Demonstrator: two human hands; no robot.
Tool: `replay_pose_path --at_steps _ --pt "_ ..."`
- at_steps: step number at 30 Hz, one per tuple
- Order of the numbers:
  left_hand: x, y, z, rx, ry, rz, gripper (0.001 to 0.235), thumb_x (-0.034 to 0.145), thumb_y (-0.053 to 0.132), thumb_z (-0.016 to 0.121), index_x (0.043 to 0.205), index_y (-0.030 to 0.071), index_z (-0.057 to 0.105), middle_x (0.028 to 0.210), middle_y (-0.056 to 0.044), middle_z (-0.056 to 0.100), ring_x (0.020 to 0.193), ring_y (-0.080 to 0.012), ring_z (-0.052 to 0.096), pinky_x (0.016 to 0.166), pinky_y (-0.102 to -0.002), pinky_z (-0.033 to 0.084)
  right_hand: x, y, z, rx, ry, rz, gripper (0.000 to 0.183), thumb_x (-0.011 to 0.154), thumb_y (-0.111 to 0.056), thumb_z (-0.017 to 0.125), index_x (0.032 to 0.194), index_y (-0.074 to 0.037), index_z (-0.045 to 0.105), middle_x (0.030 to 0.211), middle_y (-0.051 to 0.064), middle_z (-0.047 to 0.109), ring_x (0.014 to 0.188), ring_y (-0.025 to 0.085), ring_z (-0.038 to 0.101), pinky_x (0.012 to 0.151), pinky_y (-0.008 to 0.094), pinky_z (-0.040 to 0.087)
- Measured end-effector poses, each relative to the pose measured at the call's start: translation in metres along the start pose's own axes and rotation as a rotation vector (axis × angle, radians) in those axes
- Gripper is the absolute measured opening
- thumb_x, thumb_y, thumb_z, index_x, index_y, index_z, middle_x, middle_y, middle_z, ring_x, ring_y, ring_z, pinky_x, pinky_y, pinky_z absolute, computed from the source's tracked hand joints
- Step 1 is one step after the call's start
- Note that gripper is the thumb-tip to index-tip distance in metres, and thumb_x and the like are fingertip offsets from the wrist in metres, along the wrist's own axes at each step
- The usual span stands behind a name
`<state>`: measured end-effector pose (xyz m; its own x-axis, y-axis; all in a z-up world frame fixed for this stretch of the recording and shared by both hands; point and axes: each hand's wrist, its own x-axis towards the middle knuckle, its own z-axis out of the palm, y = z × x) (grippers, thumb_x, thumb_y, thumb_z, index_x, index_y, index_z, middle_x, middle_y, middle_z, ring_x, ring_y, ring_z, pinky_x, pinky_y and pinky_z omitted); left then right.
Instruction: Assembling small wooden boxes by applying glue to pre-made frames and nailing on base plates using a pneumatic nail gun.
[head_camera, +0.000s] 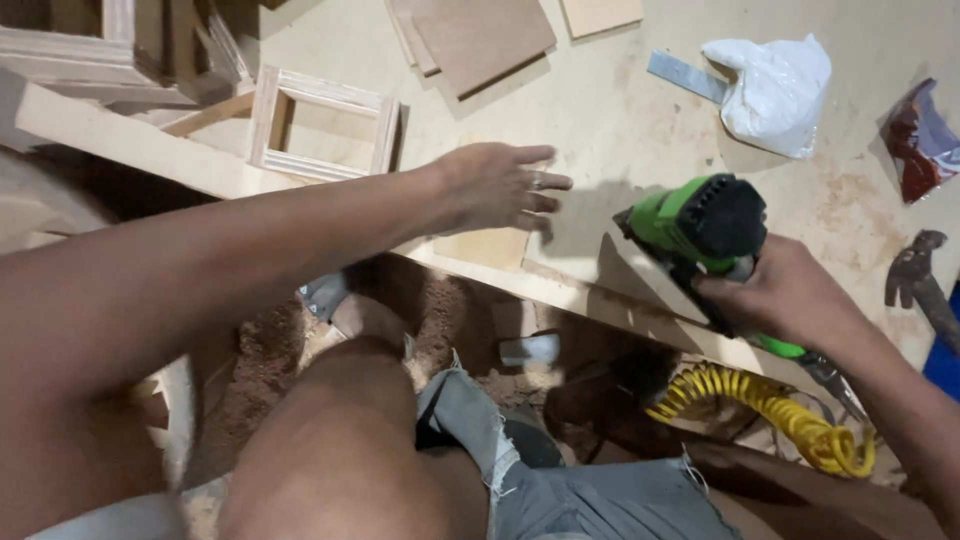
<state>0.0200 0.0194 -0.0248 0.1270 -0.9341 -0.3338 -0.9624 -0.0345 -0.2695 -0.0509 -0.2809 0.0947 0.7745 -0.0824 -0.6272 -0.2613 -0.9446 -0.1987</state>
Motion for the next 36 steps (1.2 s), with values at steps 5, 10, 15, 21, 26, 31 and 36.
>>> replay_pose_path --at_steps 5,10,15,21,26,31,36 --pt "0.022 -0.011 -0.019 -0.183 -0.116 -0.190 0.117 0.055 0.084 0.080 0.138 0.008 0.050 0.140 -0.015 0.057 0.138 -0.0345 0.048 0.122 -0.061 0.018 -0.014 -0.012 -0.002 -0.102 -0.031 0.224 0.045 0.081 -0.026 0.076 0.121 -0.009 0.069 0.119 0.020 0.071 0.103 0.036 0.067 0.083 0.046 0.051" --pt "0.016 -0.014 -0.003 -0.412 -0.026 -0.226 0.126 0.053 0.078 0.085 0.147 0.008 0.039 0.140 -0.018 0.051 0.129 -0.0399 0.050 0.114 -0.066 0.027 -0.020 -0.012 -0.012 0.031 -0.104 0.256 0.034 0.083 -0.023 0.076 0.112 -0.004 0.071 0.091 0.020 0.077 0.067 0.030 0.068 0.060 0.040 0.050" --pt "0.017 -0.012 0.000 -0.449 0.016 -0.180 0.107 0.062 0.076 0.073 0.139 0.006 0.049 0.121 -0.009 0.057 0.110 -0.0272 0.058 0.112 -0.055 0.032 -0.031 -0.038 -0.019 0.262 -0.174 0.279 0.034 0.085 -0.008 0.073 0.119 -0.006 0.071 0.090 0.021 0.075 0.066 0.029 0.061 0.053 0.036 0.046" --pt "0.011 0.002 0.016 -0.539 0.191 -0.324 0.096 0.056 0.072 0.070 0.123 0.004 0.063 0.120 -0.011 0.061 0.102 -0.0311 0.062 0.106 -0.054 0.034 -0.024 -0.053 -0.013 0.151 -0.260 0.044 0.049 0.080 -0.029 0.065 0.129 -0.024 0.066 0.121 0.003 0.077 0.110 0.021 0.072 0.098 0.043 0.058" --pt "0.011 0.003 0.011 -0.522 0.185 -0.347 0.103 0.062 0.079 0.071 0.133 0.006 0.059 0.119 -0.010 0.063 0.116 -0.0277 0.060 0.119 -0.065 0.016 -0.001 -0.038 -0.004 -0.079 -0.242 -0.223 0.020 0.082 -0.031 0.068 0.081 -0.012 0.060 0.069 0.005 0.060 0.063 0.017 0.052 0.056 0.032 0.036" --pt "0.011 0.002 0.005 -0.572 0.124 -0.355 0.100 0.058 0.078 0.076 0.130 0.010 0.061 0.125 -0.008 0.062 0.121 -0.0286 0.056 0.120 -0.064 0.012 0.009 -0.052 -0.003 -0.234 -0.268 -0.115 0.023 0.087 -0.031 0.068 0.081 -0.013 0.056 0.068 0.004 0.056 0.061 0.018 0.052 0.056 0.031 0.042" --pt "0.013 0.005 0.013 -0.538 0.135 -0.362 0.103 0.059 0.086 0.073 0.129 0.012 0.064 0.118 -0.007 0.063 0.116 -0.0289 0.059 0.119 -0.066 0.013 0.012 -0.062 -0.006 -0.246 -0.263 -0.055 0.016 0.087 -0.024 0.068 0.084 -0.011 0.060 0.074 0.007 0.062 0.068 0.023 0.060 0.062 0.035 0.050"
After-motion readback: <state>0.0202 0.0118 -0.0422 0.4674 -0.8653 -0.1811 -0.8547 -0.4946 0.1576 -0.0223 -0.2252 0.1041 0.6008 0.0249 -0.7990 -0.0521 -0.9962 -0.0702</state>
